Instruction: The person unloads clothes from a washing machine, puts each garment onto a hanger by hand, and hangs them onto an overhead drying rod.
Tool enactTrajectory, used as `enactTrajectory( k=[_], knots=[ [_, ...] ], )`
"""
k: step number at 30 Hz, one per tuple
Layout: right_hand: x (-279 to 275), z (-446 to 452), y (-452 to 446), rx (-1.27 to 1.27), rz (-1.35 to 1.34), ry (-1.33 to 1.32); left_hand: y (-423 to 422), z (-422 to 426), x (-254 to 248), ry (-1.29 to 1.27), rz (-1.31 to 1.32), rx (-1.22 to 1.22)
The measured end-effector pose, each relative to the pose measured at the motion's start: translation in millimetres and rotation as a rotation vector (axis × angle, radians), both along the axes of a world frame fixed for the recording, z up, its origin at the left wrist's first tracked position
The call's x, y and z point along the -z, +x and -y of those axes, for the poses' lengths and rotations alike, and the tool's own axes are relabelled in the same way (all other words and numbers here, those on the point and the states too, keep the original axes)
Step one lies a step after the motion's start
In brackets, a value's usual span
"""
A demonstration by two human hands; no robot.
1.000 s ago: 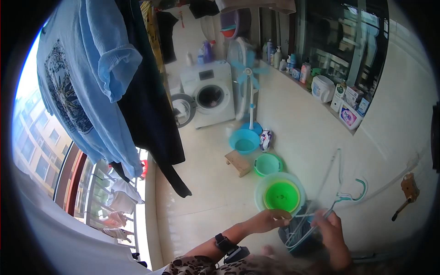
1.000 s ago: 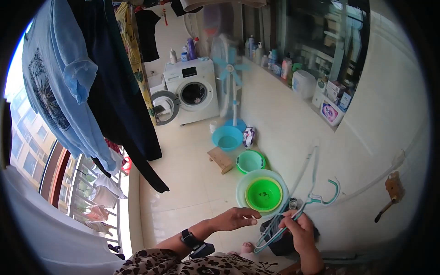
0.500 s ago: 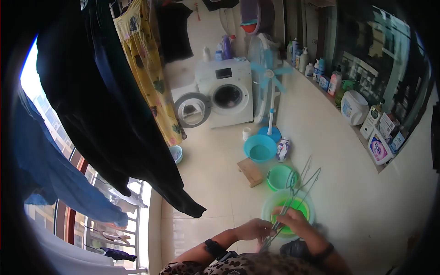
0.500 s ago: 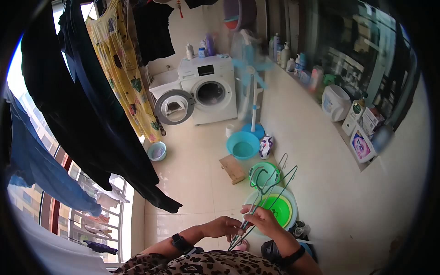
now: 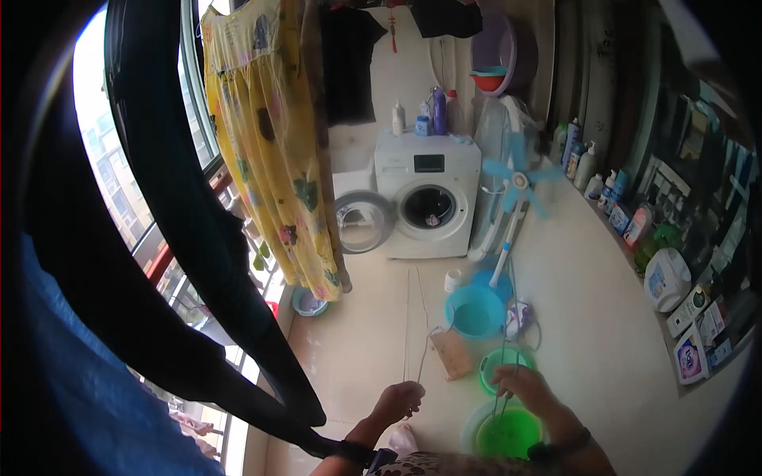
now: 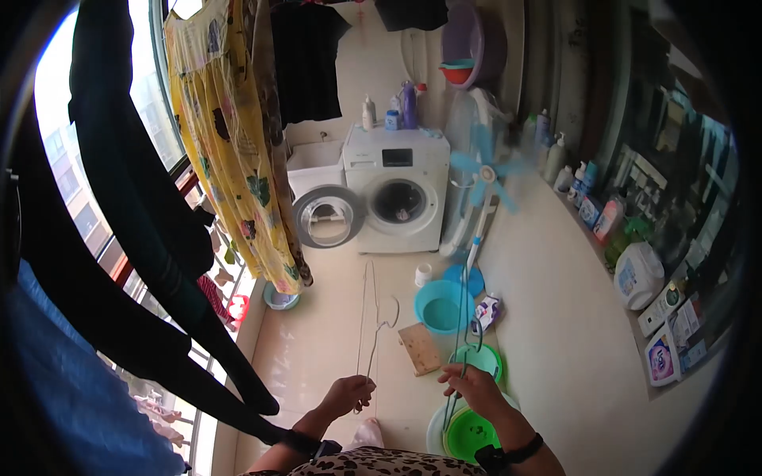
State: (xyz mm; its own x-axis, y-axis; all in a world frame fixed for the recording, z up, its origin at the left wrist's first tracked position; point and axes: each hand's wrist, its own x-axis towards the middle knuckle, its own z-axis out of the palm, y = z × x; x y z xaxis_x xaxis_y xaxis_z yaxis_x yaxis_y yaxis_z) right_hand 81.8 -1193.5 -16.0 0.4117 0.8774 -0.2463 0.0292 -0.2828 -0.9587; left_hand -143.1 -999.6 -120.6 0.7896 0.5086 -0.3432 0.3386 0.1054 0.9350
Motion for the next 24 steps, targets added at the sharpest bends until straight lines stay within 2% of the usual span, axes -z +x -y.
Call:
enactTrajectory(
  k=[2,3,6,8,9,10,12,14,16,17,19,20,23,24],
  knots=[
    [-25,-6,6,0.050,-0.009,0.019,14,-37,-13,0.008,-0.066,-0.074],
    [-30,-10,9,0.079,-0.024,0.029,20,-56,-13,-0.015,-0.015,-0.090],
    [-27,-36,24,0.366,0.029,0.208,39,-109,-2,-0.063,0.082,-0.121],
    [-6,-59,51,0.690,-0.045,0.216,53,-141,-2,-0.051,0.079,-0.123],
    [2,-75,66,0.895,-0.041,0.099,58,-155,-3,-0.021,0.068,-0.115],
    [11,-80,77,0.920,0.008,0.085,62,-169,-5,-0.032,0.063,-0.107],
    [34,-81,100,0.899,0.007,0.018,71,-195,-13,-0.036,0.057,-0.093],
    [82,-75,122,0.717,0.444,0.119,85,-221,-14,-0.002,0.025,-0.097],
    [93,-88,131,0.677,0.509,0.122,103,-242,-16,0.002,-0.006,-0.111],
    [86,-96,130,0.725,0.357,0.075,114,-256,-12,0.006,-0.023,-0.112],
    [134,-102,154,0.759,0.224,0.058,139,-281,-12,0.024,-0.030,-0.115],
    [163,-101,167,0.727,0.307,0.020,154,-296,-12,0.036,-0.032,-0.116],
    [294,-96,210,0.454,1.212,0.039,195,-338,-4,0.036,0.030,-0.124],
    [293,-109,214,0.407,0.997,0.030,208,-348,-8,0.027,0.057,-0.156]
  ],
)
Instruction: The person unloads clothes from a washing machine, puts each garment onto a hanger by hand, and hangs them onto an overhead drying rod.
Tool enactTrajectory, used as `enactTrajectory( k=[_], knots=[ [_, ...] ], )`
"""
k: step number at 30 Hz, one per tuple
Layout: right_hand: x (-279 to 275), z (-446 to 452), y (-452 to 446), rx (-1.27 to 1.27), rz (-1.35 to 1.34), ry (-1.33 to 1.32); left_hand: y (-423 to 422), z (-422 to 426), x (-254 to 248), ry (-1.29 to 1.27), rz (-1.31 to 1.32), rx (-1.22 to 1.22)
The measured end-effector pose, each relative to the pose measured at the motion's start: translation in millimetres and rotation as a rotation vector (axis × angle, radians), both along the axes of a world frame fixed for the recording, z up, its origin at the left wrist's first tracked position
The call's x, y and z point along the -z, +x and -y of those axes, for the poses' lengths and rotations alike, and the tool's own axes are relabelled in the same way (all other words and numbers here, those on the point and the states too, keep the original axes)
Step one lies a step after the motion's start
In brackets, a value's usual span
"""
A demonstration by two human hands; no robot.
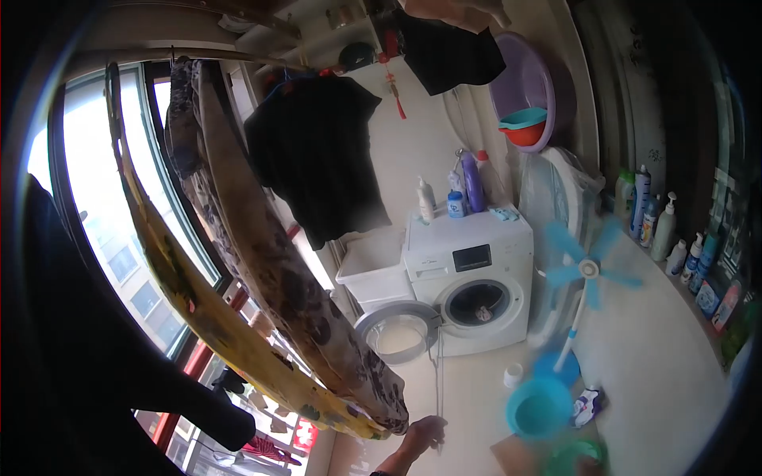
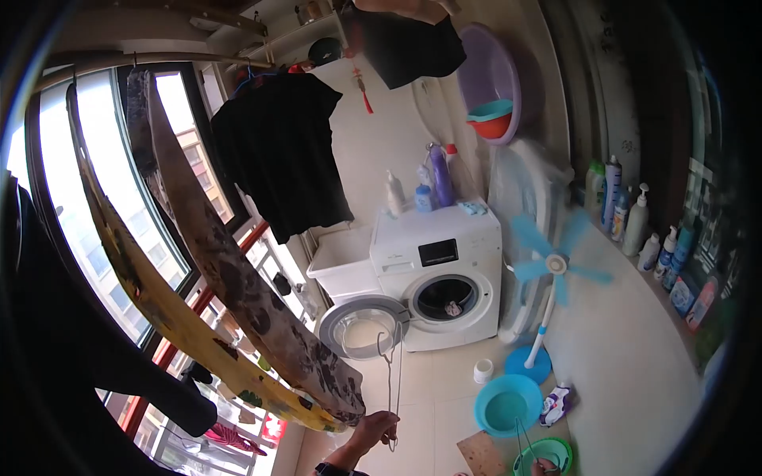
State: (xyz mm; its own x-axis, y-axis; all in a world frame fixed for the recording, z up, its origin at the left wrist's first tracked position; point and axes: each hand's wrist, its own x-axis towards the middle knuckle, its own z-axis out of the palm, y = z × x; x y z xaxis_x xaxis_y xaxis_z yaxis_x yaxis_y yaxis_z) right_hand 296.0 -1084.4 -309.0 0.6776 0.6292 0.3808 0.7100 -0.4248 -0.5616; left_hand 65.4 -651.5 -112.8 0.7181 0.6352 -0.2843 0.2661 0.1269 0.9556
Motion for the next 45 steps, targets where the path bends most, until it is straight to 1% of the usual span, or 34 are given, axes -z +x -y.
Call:
enactTrajectory(
  k=[1,2,4,5,6,7,9,11,12,13,14,15,16,17,18,20,23,26,31,34,36,37,38,39,40,41,42,44,45],
  knots=[
    [-1,-12,8,0.044,-0.258,-0.095,11,-13,-2,-0.020,-0.001,0.003],
    [-24,-32,5,0.091,-0.518,-0.199,21,-29,-2,-0.046,-0.004,0.008],
    [-21,-64,14,-0.020,-0.346,-0.225,38,-50,-9,-0.092,-0.020,-0.015],
    [-19,-74,18,-0.063,-0.262,-0.247,48,-60,-16,-0.017,-0.049,-0.035],
    [-45,-89,21,-0.068,-0.374,-0.216,55,-75,-12,0.003,-0.016,-0.057],
    [-64,-103,25,-0.065,-0.490,-0.186,65,-88,-19,0.083,-0.030,-0.067],
    [22,-90,58,-0.375,0.246,-0.178,89,-120,-46,0.276,-0.211,-0.089],
    [2,-112,48,-0.209,0.101,-0.061,113,-164,-59,0.443,-0.248,-0.104],
    [-10,-122,44,-0.127,-0.041,-0.069,126,-195,-52,0.618,-0.296,-0.098],
    [-22,-133,41,-0.036,-0.183,-0.069,139,-229,-43,0.855,-0.286,-0.087],
    [-34,-143,38,0.060,-0.316,-0.065,155,-253,-53,1.025,-0.285,-0.100],
    [-39,-156,35,0.127,-0.360,-0.045,167,-268,-47,1.105,-0.256,-0.114],
    [-41,-165,32,0.181,-0.410,-0.073,188,-299,-71,1.139,-0.378,-0.081],
    [-45,-174,30,0.234,-0.459,-0.101,207,-330,-70,1.216,-0.402,-0.048],
    [-47,-183,25,0.275,-0.509,-0.175,223,-361,-69,1.281,-0.403,-0.001],
    [-41,-200,22,0.320,-0.532,-0.268,254,-420,-66,1.314,-0.305,0.076],
    [-1,-217,0,0.321,-0.476,-0.320,301,-489,-73,1.451,-0.355,0.242],
    [32,-236,-22,0.306,-0.433,-0.381,344,-540,-72,1.510,-0.380,0.363],
    [-2,-292,-35,0.433,-0.560,-0.354,403,-599,-52,1.556,-0.391,0.416],
    [-22,-313,-44,0.503,-0.585,-0.294,425,-616,-43,1.430,-0.453,0.362],
    [-27,-319,-56,0.541,-0.557,-0.239,438,-630,-29,1.327,-0.466,0.358],
    [-32,-325,-60,0.558,-0.518,-0.201,442,-632,-22,1.416,-0.441,0.321],
    [-113,-364,-42,0.356,-0.350,-0.306,441,-628,-17,1.502,-0.418,0.286],
    [-113,-364,-39,0.430,-0.551,-0.337,442,-621,-13,1.518,-0.244,0.235],
    [-108,-365,-37,0.506,-0.749,-0.361,441,-605,-23,1.531,-0.068,0.177],
    [-104,-365,-36,0.480,-0.735,-0.352,441,-591,-26,1.536,0.107,0.115],
    [-100,-365,-33,0.451,-0.718,-0.340,439,-579,-20,1.508,0.151,0.188],
    [-98,-370,-24,0.407,-0.721,-0.319,424,-544,-5,1.329,0.101,0.387],
    [-101,-376,-19,0.395,-0.741,-0.314,417,-531,14,1.191,0.009,0.523]
  ],
)
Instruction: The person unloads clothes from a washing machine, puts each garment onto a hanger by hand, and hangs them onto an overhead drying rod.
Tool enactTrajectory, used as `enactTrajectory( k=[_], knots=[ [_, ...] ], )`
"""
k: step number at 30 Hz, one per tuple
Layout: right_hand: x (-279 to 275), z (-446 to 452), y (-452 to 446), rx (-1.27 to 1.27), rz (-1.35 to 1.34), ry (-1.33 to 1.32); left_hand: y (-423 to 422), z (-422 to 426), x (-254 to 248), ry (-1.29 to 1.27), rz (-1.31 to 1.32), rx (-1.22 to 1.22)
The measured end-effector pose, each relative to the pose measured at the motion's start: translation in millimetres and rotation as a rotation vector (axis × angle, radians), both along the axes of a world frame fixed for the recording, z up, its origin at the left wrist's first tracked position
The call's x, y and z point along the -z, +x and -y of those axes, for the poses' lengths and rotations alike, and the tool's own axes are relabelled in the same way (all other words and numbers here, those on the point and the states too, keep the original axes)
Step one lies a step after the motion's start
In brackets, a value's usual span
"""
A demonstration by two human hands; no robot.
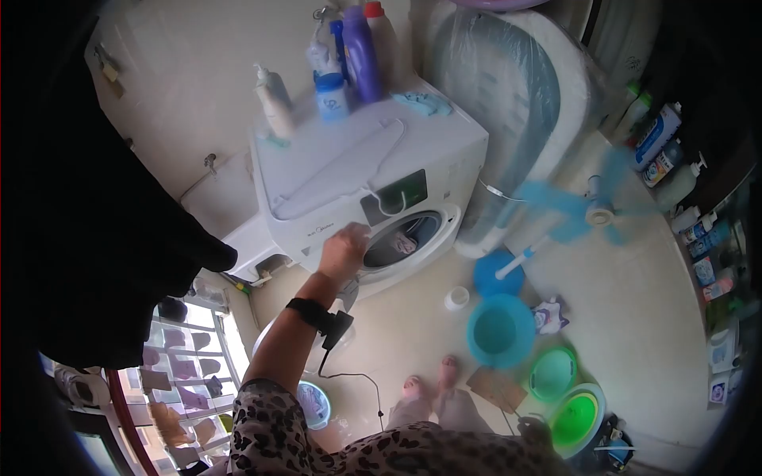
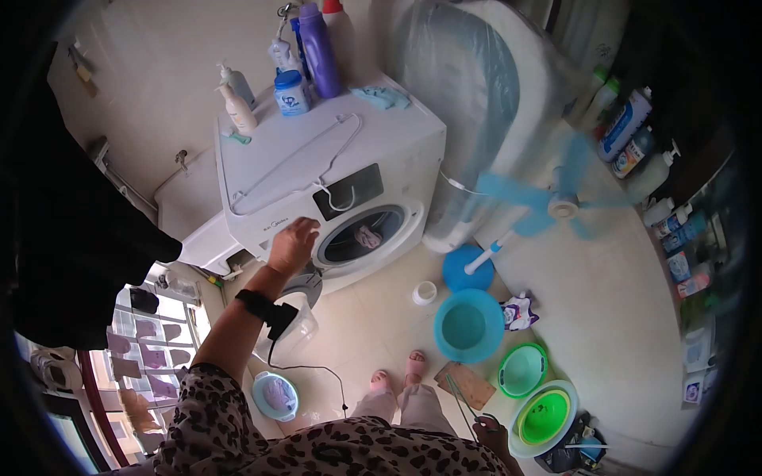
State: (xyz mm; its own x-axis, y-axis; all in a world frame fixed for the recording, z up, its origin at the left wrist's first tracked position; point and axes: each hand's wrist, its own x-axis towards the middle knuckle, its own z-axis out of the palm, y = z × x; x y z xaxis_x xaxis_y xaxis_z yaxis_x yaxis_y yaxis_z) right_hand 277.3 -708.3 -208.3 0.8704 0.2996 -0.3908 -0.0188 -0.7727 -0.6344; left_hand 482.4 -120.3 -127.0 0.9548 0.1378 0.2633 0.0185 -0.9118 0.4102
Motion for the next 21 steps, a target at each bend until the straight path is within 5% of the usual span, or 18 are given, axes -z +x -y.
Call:
enactTrajectory(
  k=[5,10,15,21],
  knots=[
    [33,14,26,0.151,-0.228,0.091,-32,54,110,-0.207,-0.647,0.043],
    [65,46,45,0.319,-0.417,0.197,-26,76,191,-0.103,-0.664,-0.040],
    [92,59,56,0.005,-0.112,0.065,22,72,250,0.075,-0.659,-0.073],
    [91,4,90,0.354,-0.509,-0.010,97,57,323,0.217,-0.561,-0.159]
  ],
)
